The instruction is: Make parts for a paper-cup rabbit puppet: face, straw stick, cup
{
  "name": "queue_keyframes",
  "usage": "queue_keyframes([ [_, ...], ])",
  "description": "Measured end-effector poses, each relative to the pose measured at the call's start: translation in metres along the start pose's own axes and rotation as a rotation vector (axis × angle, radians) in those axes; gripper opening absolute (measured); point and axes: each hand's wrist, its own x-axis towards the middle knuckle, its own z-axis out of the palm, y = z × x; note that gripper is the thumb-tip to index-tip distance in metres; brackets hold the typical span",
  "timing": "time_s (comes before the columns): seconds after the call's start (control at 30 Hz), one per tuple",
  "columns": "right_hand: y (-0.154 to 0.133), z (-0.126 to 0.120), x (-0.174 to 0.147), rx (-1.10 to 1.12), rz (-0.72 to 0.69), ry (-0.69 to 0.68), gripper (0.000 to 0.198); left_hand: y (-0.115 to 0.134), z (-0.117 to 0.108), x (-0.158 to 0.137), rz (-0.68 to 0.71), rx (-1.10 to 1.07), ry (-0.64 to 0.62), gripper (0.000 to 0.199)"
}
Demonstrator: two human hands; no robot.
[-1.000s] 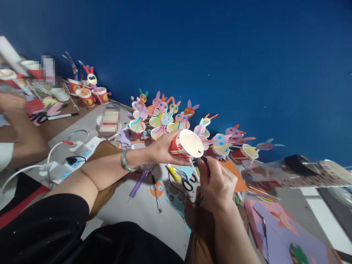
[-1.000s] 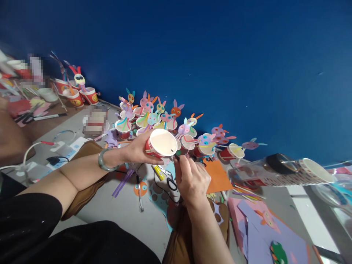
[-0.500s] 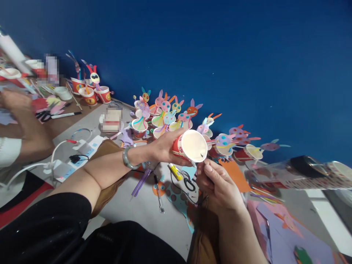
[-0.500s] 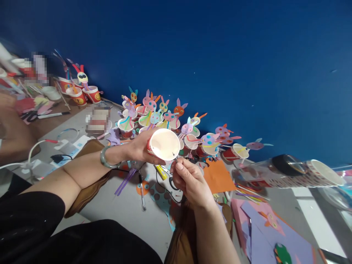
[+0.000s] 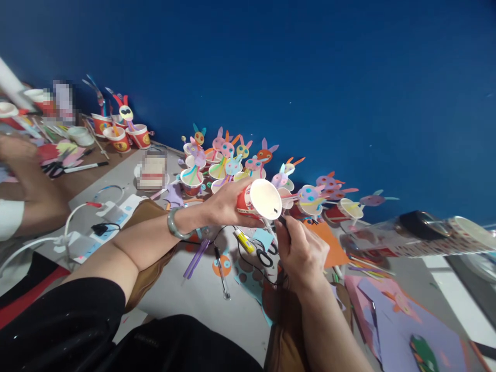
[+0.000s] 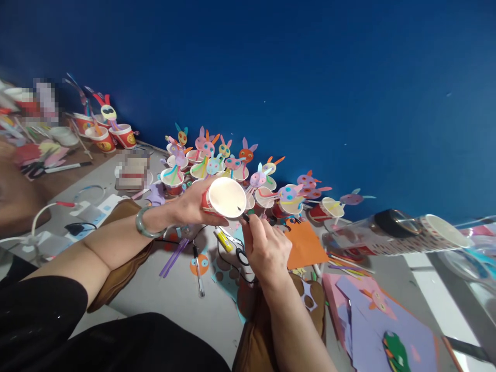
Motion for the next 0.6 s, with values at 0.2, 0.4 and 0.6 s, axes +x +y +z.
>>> queue_keyframes([
  [0.2,-0.005,-0.014,0.007,0.599,0.379,-0.32,0.035,-0.004,-0.004,0.001,0.025,-0.025,-0.057,0.076],
  [0.4,0.0,-0.021,0.013,1.332,0.665,-0.682,0.049,-0.005,-0.004,0.003,0.064,-0.135,-0.109,0.082],
  [0.6,0.002,-0.021,0.009,1.589,0.672,-0.799,0.048,0.005,0.0,0.0,-0.271,-0.525,-0.087,0.071],
])
